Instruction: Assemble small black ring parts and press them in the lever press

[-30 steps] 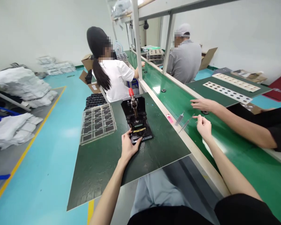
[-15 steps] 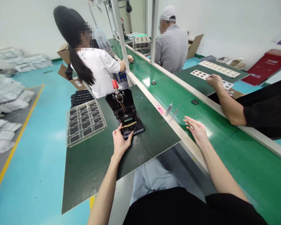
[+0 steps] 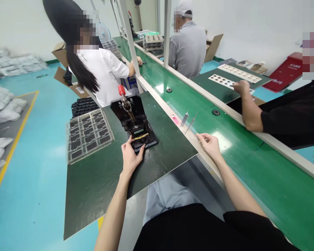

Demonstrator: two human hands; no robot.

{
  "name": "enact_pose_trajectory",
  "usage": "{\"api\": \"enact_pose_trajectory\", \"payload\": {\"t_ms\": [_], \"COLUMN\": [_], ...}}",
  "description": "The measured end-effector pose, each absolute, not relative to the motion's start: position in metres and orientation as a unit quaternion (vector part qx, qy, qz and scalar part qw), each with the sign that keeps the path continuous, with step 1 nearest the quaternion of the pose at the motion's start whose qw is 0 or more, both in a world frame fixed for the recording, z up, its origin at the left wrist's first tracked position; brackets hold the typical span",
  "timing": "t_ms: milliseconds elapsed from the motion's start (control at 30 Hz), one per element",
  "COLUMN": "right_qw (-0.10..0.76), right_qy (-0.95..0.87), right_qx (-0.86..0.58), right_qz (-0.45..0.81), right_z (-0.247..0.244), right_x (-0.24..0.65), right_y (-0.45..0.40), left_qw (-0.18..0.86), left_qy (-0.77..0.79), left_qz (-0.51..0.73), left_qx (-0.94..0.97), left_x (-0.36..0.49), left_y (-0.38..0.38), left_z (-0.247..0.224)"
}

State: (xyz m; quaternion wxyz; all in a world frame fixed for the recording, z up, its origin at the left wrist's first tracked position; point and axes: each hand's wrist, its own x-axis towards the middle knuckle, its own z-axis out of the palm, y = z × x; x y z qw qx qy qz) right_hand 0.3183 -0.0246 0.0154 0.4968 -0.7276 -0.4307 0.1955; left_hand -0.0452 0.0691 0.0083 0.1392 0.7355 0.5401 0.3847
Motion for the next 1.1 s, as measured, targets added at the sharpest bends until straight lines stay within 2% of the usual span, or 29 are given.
{"api": "enact_pose_trajectory", "payload": {"t_ms": [267, 467, 867, 1100], "right_qw": [0.44, 0.455, 0.441, 0.47], "right_qy": [-0.517, -0.505, -0.519, -0.433], "right_qx": [-0.713, -0.71, -0.724, -0.759], "right_qz": [0.174, 0.187, 0.111, 0.122], "right_z": [0.013, 0.01, 0.006, 0.001], "right_x": [0.314, 0.318, 0.32, 0.324], "right_y": [-0.024, -0.025, -0.027, -0.023], "left_qw": [0.135, 0.131, 0.137, 0.14], "left_qy": [0.535, 0.536, 0.537, 0.539], "left_qz": [0.385, 0.383, 0.384, 0.378], "left_qx": [0.74, 0.741, 0.739, 0.739], "left_x": [-0.046, -0.045, -0.046, -0.046], "left_y": [0.07, 0.07, 0.069, 0.069], "left_z": [0.006, 0.006, 0.006, 0.008]}}
